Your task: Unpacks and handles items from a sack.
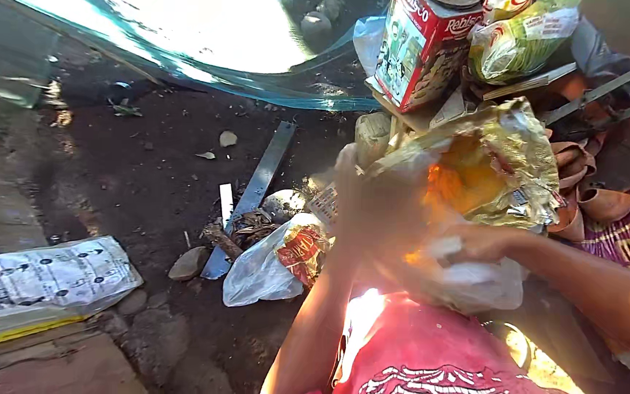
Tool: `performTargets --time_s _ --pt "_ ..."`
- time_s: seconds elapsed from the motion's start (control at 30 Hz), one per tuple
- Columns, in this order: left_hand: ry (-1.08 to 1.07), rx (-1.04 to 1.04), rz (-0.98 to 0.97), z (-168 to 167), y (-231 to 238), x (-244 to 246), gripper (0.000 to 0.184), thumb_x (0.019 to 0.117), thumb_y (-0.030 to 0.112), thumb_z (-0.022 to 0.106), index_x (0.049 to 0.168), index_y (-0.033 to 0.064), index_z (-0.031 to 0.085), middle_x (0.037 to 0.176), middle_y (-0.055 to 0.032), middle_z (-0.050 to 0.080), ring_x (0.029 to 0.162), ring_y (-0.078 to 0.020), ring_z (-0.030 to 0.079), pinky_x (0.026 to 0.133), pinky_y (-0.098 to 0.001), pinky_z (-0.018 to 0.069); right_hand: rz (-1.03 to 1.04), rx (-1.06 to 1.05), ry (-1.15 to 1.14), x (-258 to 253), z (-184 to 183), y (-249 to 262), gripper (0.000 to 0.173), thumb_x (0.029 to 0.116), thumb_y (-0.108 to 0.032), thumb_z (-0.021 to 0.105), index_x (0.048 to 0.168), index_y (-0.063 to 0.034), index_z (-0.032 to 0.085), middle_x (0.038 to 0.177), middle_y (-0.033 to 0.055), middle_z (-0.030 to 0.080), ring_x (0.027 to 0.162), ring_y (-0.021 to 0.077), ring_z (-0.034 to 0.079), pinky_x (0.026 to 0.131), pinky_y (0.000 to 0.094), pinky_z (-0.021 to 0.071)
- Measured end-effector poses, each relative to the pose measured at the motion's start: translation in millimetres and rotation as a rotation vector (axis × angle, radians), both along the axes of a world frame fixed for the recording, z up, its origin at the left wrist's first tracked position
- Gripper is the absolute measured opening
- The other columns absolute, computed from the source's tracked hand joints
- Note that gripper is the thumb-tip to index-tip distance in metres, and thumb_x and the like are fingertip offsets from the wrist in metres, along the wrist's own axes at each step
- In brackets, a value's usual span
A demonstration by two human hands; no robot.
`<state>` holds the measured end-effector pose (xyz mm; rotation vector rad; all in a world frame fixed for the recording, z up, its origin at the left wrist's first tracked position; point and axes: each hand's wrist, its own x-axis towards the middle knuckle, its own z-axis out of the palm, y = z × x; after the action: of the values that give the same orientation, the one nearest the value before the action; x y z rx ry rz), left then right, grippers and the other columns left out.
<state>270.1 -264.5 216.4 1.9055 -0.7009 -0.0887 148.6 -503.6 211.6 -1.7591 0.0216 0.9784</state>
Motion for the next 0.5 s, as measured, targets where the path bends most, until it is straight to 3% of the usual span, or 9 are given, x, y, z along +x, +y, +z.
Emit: performTargets --time_s 0.03,0.07,0.1,0.17,0.23,0.3,0.37,0.43,0.5 --pt "-0.121 0.051 -0.108 11.1 7.6 -21.9 0.098 0.0785 0.046 0.084 0.153 0.002 0.038 0.162 -0.0197 0.032 0.15 -0.0322 0.033 0.12 -0.0534 0.0345 -0.192 0.074 -0.002 2.2 9.1 -0.2 0.014 0.0961 -0.014 0.065 0.107 -0.0047 0.067 0.085 0.0017 0.069 0.075 0.0084 0.067 0.072 0.0303 0.0589" --pt "-0.193 0.125 -0.216 13.6 13.7 -43.0 0.089 0.0751 0.05 0.086 0.146 0.0067 0.052 0.158 -0.0164 0.042 0.147 -0.0314 0.038 0.12 -0.0555 0.0348 -0.385 0.143 -0.013 5.8 18.9 0.8 0.018 0.0985 -0.012 0.061 0.115 -0.0071 0.065 0.089 0.0002 0.071 0.077 0.0071 0.069 0.073 0.0277 0.0604" --pt "-0.242 0.27 -0.324 10.0 18.9 -61.2 0.079 0.0773 0.055 0.083 0.142 0.0157 0.059 0.153 -0.0092 0.051 0.144 -0.0271 0.044 0.118 -0.0565 0.035 -0.556 0.188 -0.039 11.7 27.0 3.5 0.021 0.1012 -0.011 0.056 0.121 -0.0085 0.062 0.092 0.0 0.072 0.078 0.007 0.069 0.072 0.0271 0.0613" --pt "-0.261 0.54 -0.451 -6.9 25.3 -84.6 0.072 0.0858 0.047 0.076 0.15 0.026 0.051 0.146 0.0004 0.059 0.138 -0.0222 0.052 0.118 -0.0638 0.0308 -0.845 0.239 -0.058 28.2 30.1 10.1 0.023 0.1042 -0.014 0.052 0.126 -0.0107 0.057 0.093 0.0014 0.072 0.079 0.0089 0.07 0.071 0.0293 0.0619" --pt "-0.283 0.597 -0.389 -24.5 28.7 -92.7 0.07 0.0902 0.036 0.073 0.154 0.0247 0.046 0.122 -0.0038 0.071 0.116 -0.0256 0.066 0.113 -0.0688 0.0322 -1.013 0.302 -0.047 44.4 22.6 15.3 0.02 0.1036 -0.014 0.052 0.124 -0.012 0.056 0.092 0.002 0.071 0.078 0.0096 0.07 0.068 0.0296 0.0614" --pt "-0.318 0.501 -0.258 -29.9 28.7 -95.4 0.067 0.0882 0.046 0.074 0.149 0.0251 0.053 0.11 -0.0071 0.068 0.108 -0.026 0.065 0.112 -0.0616 0.0369 -1.056 0.351 -0.038 54.6 19.4 20.4 0.019 0.1049 -0.012 0.051 0.123 -0.0105 0.055 0.091 0.0017 0.07 0.079 0.0085 0.069 0.07 0.0273 0.0608" --pt "-0.354 0.311 -0.13 -25.9 21.5 -99.3 0.067 0.0825 0.056 0.078 0.14 0.0258 0.062 0.127 -0.0084 0.064 0.119 -0.0256 0.06 0.108 -0.0504 0.0443 -1.091 0.355 0.002 60.5 22.5 31.6 0.018 0.1047 -0.012 0.05 0.121 -0.0105 0.056 0.09 0.0013 0.069 0.079 0.0079 0.069 0.069 0.0262 0.0601" --pt "-0.421 0.26 -0.153 -24.8 14.9 -98.4 0.043 0.0893 0.042 0.075 0.13 0.0285 0.069 0.144 -0.0047 0.058 0.131 -0.0243 0.053 0.11 -0.046 0.0424 -1.093 0.329 0.031 63.3 26.0 46.0 0.015 0.1028 -0.013 0.054 0.116 -0.01 0.06 0.087 0.0018 0.07 0.076 0.0087 0.069 0.068 0.0271 0.0602" --pt "-0.54 0.281 -0.236 -32.9 16.9 -92.0 0.018 0.0968 0.025 0.065 0.111 0.0275 0.074 0.144 0.0022 0.06 0.132 -0.0192 0.053 0.112 -0.0426 0.0378 -0.82 0.423 -0.097 60.3 6.9 39.5 0.018 0.1016 -0.013 0.055 0.119 -0.0075 0.058 0.09 0.0016 0.071 0.079 0.0071 0.069 0.072 0.0257 0.0604"
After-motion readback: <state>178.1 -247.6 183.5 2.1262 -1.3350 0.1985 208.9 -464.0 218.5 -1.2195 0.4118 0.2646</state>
